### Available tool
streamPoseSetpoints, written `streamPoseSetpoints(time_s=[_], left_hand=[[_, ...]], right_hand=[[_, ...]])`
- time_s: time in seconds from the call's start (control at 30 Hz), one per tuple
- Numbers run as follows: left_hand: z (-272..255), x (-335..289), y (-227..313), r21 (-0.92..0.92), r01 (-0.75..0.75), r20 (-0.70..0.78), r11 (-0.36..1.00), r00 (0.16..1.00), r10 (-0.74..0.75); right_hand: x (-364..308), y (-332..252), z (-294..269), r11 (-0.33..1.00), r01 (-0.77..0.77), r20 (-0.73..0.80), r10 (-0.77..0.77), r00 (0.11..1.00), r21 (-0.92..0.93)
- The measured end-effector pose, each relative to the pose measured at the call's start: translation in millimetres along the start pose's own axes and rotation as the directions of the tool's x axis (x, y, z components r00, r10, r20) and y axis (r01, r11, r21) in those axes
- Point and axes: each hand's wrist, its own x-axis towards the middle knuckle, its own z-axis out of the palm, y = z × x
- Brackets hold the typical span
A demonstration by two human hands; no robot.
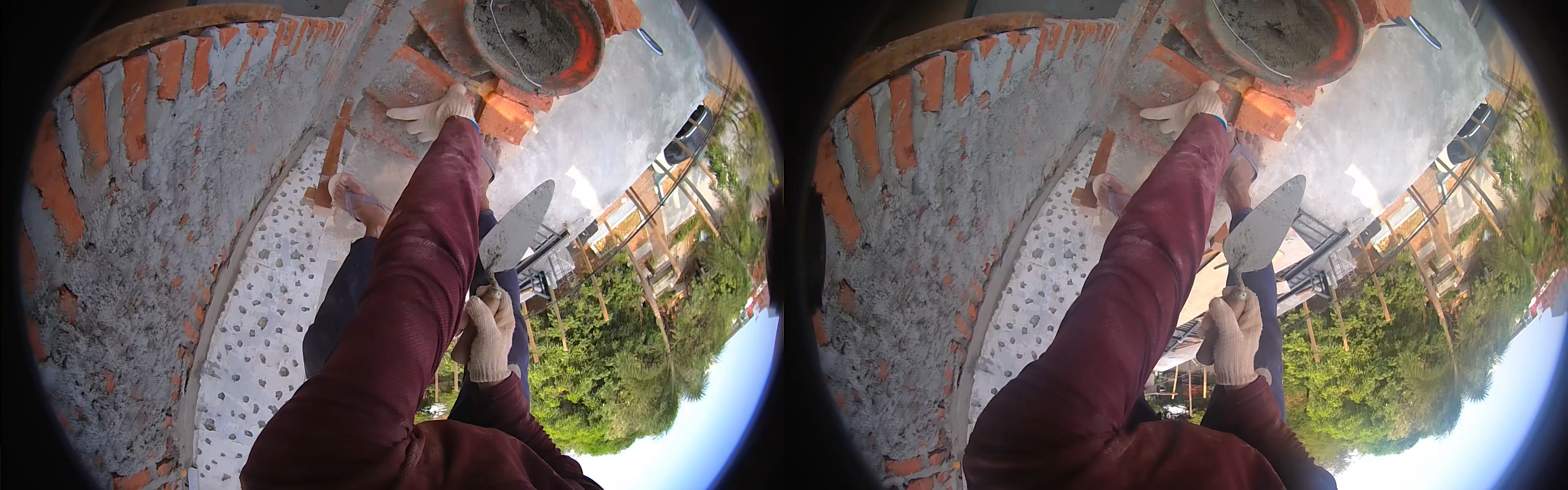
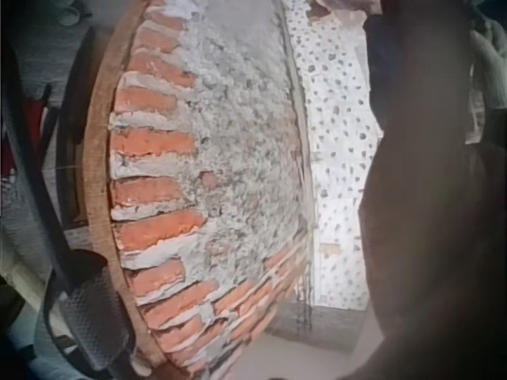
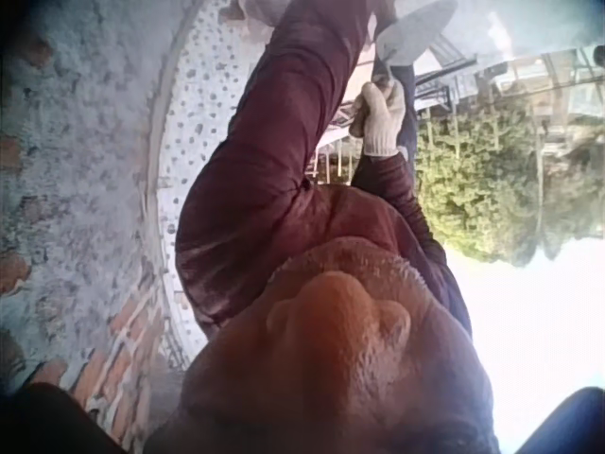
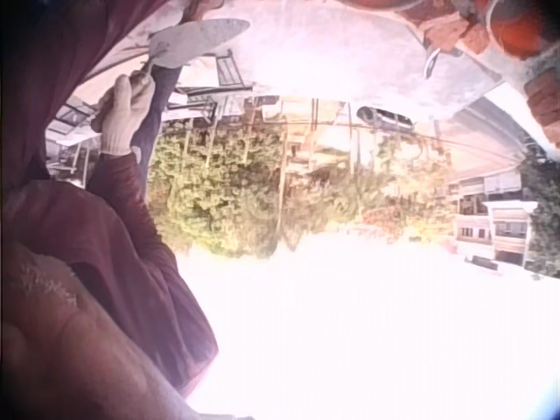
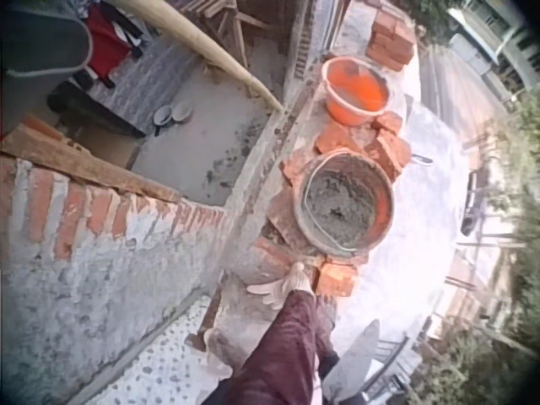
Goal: The person scoops mortar from a bucket with a trowel and spreads it on a brick wall. They place bricks onto the mortar, tap them into position, and use a tape measure to check alignment. The person repeats this process to build up the wall layer by layer.
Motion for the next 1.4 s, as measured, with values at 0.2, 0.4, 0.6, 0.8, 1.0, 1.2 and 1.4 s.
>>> streamPoseSetpoints(time_s=[0.2,0.4,0.6,0.8,1.0,1.2,1.4], left_hand=[[-174,20,-33,-0.571,0.488,0.745,0.66,0.645,0.167],[-343,-32,-51,-0.596,0.654,0.801,0.466,0.522,0.292],[-474,-161,-25,-0.387,0.756,0.83,0.528,0.036,0.557],[-571,-277,5,-0.578,0.457,0.815,0.676,0.364,0.451],[-655,-356,78,-0.472,-0.59,0.693,0.654,0.21,0.69],[-650,-407,100,-0.284,-0.88,0.262,0.38,0.31,0.914],[-752,-456,101,-0.689,-0.672,0.288,0.272,0.091,0.953]], right_hand=[[-3,-16,-4,0.996,0.072,0.184,-0.06,0.981,-0.056],[12,-62,47,0.99,0.139,0.448,-0.107,0.888,-0.039],[-79,-139,119,0.99,-0.017,0.763,-0.099,0.639,0.143],[-212,-213,119,0.926,0.366,0.746,-0.311,0.588,0.098],[-307,-267,120,0.574,0.816,0.557,-0.655,0.511,-0.073],[-414,-278,121,0.52,0.853,0.666,-0.653,0.36,0.049],[-461,-303,109,0.629,0.721,0.814,-0.559,0.16,0.29]])
